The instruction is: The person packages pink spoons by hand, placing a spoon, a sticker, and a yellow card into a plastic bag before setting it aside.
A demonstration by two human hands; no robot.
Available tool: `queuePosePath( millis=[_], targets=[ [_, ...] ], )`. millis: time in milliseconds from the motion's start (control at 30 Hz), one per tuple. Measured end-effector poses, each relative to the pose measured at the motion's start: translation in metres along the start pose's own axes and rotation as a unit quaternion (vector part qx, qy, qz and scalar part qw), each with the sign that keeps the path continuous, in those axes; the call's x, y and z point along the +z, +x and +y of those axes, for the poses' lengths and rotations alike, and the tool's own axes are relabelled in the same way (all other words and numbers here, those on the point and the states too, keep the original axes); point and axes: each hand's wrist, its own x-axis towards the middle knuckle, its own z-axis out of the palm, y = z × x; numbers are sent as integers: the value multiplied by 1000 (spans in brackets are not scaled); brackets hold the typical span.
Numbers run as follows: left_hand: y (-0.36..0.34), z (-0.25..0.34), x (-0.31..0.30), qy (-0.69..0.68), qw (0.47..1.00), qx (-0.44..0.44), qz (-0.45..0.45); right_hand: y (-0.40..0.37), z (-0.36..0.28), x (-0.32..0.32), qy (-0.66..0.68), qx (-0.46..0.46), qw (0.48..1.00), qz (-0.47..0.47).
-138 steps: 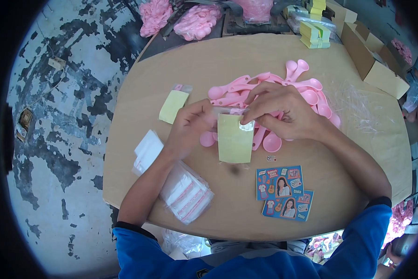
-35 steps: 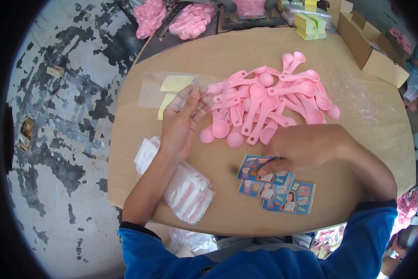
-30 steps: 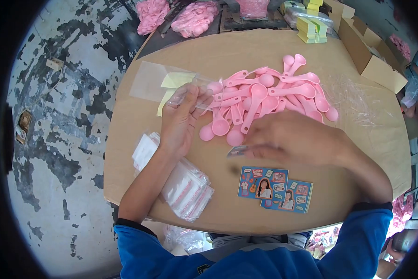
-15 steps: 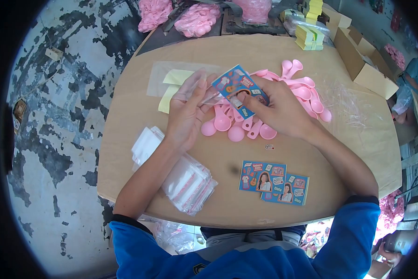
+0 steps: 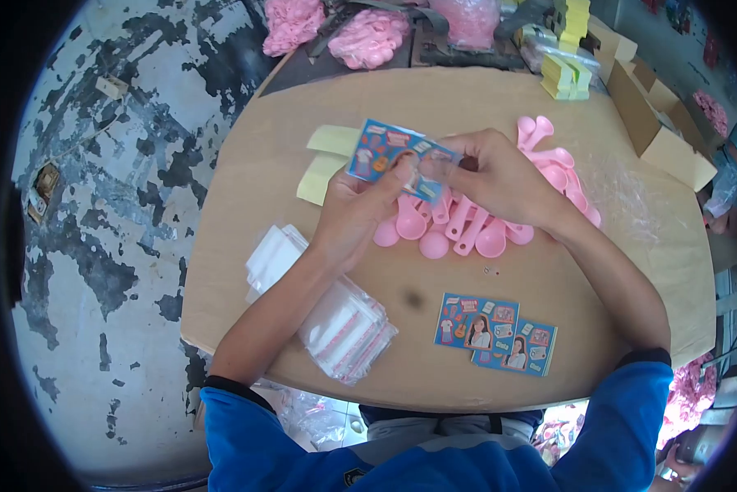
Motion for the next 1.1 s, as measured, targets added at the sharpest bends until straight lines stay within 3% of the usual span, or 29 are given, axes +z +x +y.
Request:
queuePosePath(
  millis=[33, 133, 233, 267, 367, 433, 467, 533, 567, 633, 733, 800, 867, 933, 1000, 1100],
  targets=[
    [-1, -2, 2, 62, 998, -23, -15, -1, 4, 3, 9, -5, 1000, 6],
    [-1, -8, 13, -3, 989, 140, -40, -1, 14, 5, 22, 9, 999, 24],
    [3, 5, 0, -146, 983, 64, -86, -3, -4, 8, 18, 97, 995, 29],
    [4, 6, -1, -195, 975, 53, -89, -3, -1, 9, 50, 84, 995, 28],
    [2, 7, 4, -171, 981, 44, -80, -1, 5, 8, 87, 70, 994, 18],
    [-3, 2, 8, -11, 984, 140, -111, -3, 2, 4, 39, 99, 994, 2],
    [-5, -1, 9, 68, 972, 185, -127, -4, 8, 5, 24, 70, 997, -5],
    [-5, -6, 7, 34, 978, 184, -93, -2, 12, 13, -5, 10, 1000, -17],
    [-4, -9, 5, 18, 980, 185, -76, -6, 5, 12, 70, 16, 997, -14],
    [9, -9, -9, -72, 984, 165, 2, -4, 0, -1, 38, 91, 994, -44],
    [14, -5, -19, -133, 978, 140, 80, -4, 3, -11, -225, -13, 970, -87],
    [14, -6, -17, -117, 978, 146, 88, -8, -3, -12, -419, -101, 892, -132],
    [11, -4, -10, -107, 981, 137, 81, -6, 30, -2, -508, -135, 850, -46],
    [9, -5, -8, -101, 984, 127, 73, -5, 46, 1, -539, -134, 832, -4],
    [9, -4, -9, -102, 985, 124, 65, -3, 50, -2, -523, -108, 846, -11],
    [9, -5, -7, -114, 985, 120, 41, -3, 60, 2, -536, -164, 828, 25]
  ],
)
